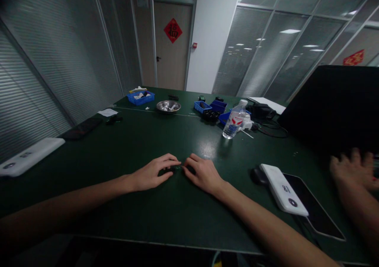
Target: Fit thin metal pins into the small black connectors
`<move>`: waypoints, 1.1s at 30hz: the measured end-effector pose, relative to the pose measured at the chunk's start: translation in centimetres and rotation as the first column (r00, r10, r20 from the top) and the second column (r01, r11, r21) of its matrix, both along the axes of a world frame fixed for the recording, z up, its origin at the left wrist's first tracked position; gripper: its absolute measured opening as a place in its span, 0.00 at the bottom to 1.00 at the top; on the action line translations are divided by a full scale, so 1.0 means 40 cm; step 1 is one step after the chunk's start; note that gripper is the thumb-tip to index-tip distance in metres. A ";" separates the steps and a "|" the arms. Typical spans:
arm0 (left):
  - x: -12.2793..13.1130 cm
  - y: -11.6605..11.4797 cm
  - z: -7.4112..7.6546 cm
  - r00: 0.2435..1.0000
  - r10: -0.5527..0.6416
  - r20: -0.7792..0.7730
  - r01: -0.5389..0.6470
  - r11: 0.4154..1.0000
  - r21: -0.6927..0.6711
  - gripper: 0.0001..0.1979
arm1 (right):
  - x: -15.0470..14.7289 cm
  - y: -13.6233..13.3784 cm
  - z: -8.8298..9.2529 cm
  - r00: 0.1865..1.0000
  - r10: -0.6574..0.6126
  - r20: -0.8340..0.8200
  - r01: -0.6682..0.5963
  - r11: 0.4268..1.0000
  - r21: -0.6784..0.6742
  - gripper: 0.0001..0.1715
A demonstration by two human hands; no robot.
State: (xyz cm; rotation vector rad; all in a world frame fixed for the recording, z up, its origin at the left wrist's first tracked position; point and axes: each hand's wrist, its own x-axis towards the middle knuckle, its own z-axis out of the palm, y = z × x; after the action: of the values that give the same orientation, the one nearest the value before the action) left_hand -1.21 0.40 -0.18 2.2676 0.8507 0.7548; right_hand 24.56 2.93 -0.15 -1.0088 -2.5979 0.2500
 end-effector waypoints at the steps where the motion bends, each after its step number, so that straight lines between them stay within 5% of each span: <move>1: 0.000 0.001 -0.002 1.000 0.010 0.000 -0.010 1.000 -0.012 0.23 | 0.002 0.002 0.000 1.000 -0.013 0.017 0.012 1.000 0.011 0.09; 5: -0.002 0.005 -0.005 0.999 0.047 0.007 -0.046 0.997 -0.061 0.25 | 0.011 0.012 -0.005 0.993 -0.103 0.052 0.102 0.994 0.038 0.08; 13: -0.018 0.010 -0.001 0.996 0.088 0.006 -0.088 0.996 -0.009 0.09 | 0.024 0.030 -0.015 0.982 -0.186 0.009 0.186 0.982 0.007 0.07; 23: -0.013 0.010 0.003 0.979 0.190 -0.073 -0.190 0.982 0.010 0.12 | -0.004 0.004 -0.010 1.000 -0.002 -0.004 0.001 0.999 -0.040 0.14; 33: -0.015 0.016 -0.013 0.978 0.205 -0.033 -0.206 0.978 -0.034 0.18 | -0.018 0.006 -0.015 0.999 -0.024 -0.022 0.023 0.997 -0.076 0.12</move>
State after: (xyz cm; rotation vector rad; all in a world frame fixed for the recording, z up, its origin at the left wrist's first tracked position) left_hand -1.82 1.02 -0.70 2.1853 1.1171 0.7914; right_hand 23.85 3.18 -0.73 -1.0550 -2.5713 0.3543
